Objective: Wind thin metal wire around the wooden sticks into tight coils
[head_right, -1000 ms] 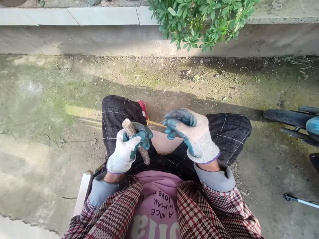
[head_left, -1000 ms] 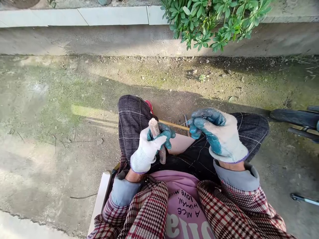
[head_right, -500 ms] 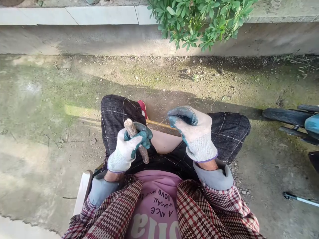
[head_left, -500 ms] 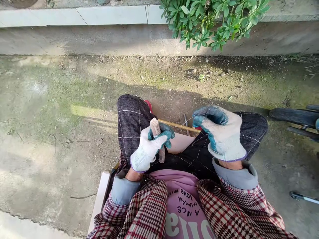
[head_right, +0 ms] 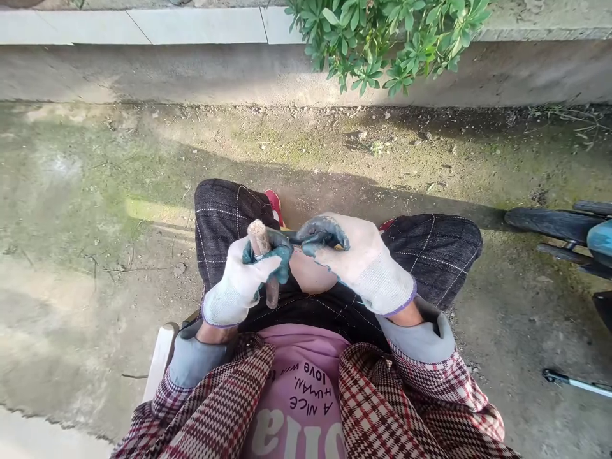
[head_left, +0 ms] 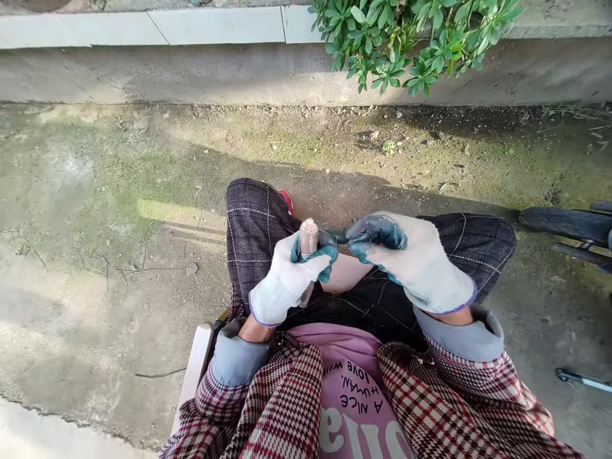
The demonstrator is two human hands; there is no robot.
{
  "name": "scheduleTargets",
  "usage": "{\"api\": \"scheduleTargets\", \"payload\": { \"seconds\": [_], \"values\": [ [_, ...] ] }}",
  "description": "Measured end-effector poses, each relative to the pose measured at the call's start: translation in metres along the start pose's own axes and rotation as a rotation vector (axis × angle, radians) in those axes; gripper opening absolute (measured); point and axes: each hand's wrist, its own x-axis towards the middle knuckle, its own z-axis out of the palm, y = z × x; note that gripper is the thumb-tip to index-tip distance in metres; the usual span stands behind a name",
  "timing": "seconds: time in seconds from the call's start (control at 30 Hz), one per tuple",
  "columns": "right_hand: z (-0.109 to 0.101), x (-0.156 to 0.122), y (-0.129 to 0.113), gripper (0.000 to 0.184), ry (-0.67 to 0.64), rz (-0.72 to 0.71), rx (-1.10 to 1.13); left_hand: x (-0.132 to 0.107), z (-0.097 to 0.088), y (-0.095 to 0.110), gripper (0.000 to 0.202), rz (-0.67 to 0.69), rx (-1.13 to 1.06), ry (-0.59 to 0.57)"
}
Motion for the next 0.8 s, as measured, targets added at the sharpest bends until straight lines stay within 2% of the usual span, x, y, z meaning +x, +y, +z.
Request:
{"api": "scheduleTargets", "payload": {
  "seconds": [0.1,0.27,0.4,0.47,0.8],
  "values": [
    [-0.001,-0.001,-0.006,0.015,-0.031,-0.025,-0.025,0.0,0.002,-0.001,0.026,-0.045,-0.016,-0.099],
    [-0.012,-0.001,-0.008,0.016,-0.101,-0.038,-0.051,-0.001,0.001,0.001,0.017,-0.037,-0.011,-0.222],
    [-0.018,0.003,-0.008,0.013,-0.279,-0.061,-0.077,-0.004,-0.001,0.004,0.022,-0.093,0.019,-0.227],
    [-0.019,0.004,-0.008,0.012,-0.328,-0.067,-0.113,-0.005,-0.001,0.004,0.026,-0.11,0.022,-0.229],
    [-0.017,0.002,-0.007,0.01,-0.325,-0.083,-0.052,-0.007,-0.005,0.004,0.029,-0.091,0.055,-0.29]
  ]
}}
